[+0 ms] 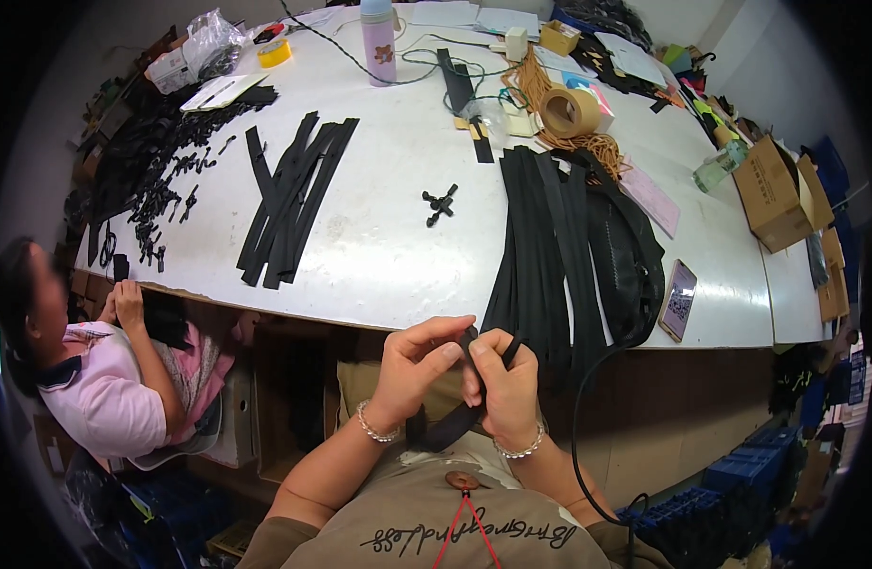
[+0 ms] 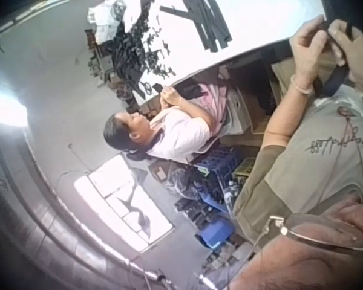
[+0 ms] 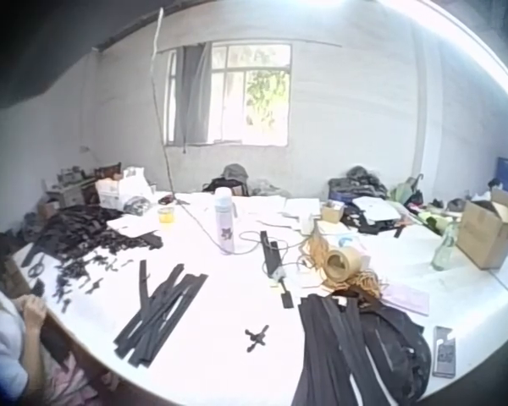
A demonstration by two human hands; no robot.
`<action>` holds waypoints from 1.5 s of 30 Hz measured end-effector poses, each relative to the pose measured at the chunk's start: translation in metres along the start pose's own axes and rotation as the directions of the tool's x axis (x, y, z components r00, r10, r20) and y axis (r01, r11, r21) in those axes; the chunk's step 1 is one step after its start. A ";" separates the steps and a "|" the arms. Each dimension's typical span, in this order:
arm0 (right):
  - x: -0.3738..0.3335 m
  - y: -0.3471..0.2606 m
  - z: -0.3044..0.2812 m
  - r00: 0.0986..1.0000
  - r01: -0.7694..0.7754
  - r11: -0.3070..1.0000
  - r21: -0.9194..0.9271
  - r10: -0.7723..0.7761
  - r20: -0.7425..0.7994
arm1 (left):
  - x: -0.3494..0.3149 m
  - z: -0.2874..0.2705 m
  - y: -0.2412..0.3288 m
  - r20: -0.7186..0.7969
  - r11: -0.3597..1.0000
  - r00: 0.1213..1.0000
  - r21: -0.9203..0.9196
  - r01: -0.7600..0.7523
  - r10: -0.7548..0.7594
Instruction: Thread plastic buckles onto black nylon fabric straps manually.
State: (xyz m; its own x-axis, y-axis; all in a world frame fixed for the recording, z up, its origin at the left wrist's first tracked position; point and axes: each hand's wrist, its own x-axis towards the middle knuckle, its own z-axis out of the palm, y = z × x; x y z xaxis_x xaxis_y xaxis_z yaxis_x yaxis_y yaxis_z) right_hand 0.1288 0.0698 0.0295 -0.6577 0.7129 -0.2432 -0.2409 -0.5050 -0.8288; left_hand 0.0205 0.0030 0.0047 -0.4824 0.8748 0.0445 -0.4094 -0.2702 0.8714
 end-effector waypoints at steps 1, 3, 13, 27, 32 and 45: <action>0.001 0.002 -0.001 0.998 0.061 0.988 -0.139 -0.061 0.006 | -0.002 0.002 0.005 0.004 0.998 0.998 -0.023 0.064 -0.064; 0.000 0.003 -0.001 0.993 0.115 0.973 -0.198 -0.111 0.033 | -0.001 -0.003 -0.002 -0.027 0.990 0.992 -0.067 0.123 -0.126; 0.003 -0.008 -0.013 0.930 0.362 0.876 -0.320 -0.316 0.188 | 0.007 -0.007 0.007 -0.058 0.916 0.961 -0.322 0.239 -0.271; 0.008 -0.017 -0.006 0.962 0.264 0.946 -0.188 -0.243 0.127 | 0.015 0.003 0.046 -0.039 0.980 0.994 0.169 0.106 -0.101; 0.005 -0.021 -0.010 0.967 0.239 0.944 -0.227 -0.209 0.149 | 0.002 0.019 0.057 -0.017 0.903 0.985 0.401 -0.152 0.174; 0.007 -0.012 -0.019 0.968 0.245 0.960 -0.138 -0.233 0.097 | -0.062 0.085 0.173 0.138 0.887 0.896 -0.268 -0.376 0.422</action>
State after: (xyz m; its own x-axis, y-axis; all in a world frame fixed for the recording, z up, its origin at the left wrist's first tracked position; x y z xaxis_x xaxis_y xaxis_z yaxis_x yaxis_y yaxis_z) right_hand 0.1407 0.0900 0.0281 -0.6498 0.7601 0.0065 -0.2940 -0.2434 -0.9243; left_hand 0.0454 -0.0636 0.1945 -0.4982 0.7255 0.4749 -0.3891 -0.6765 0.6253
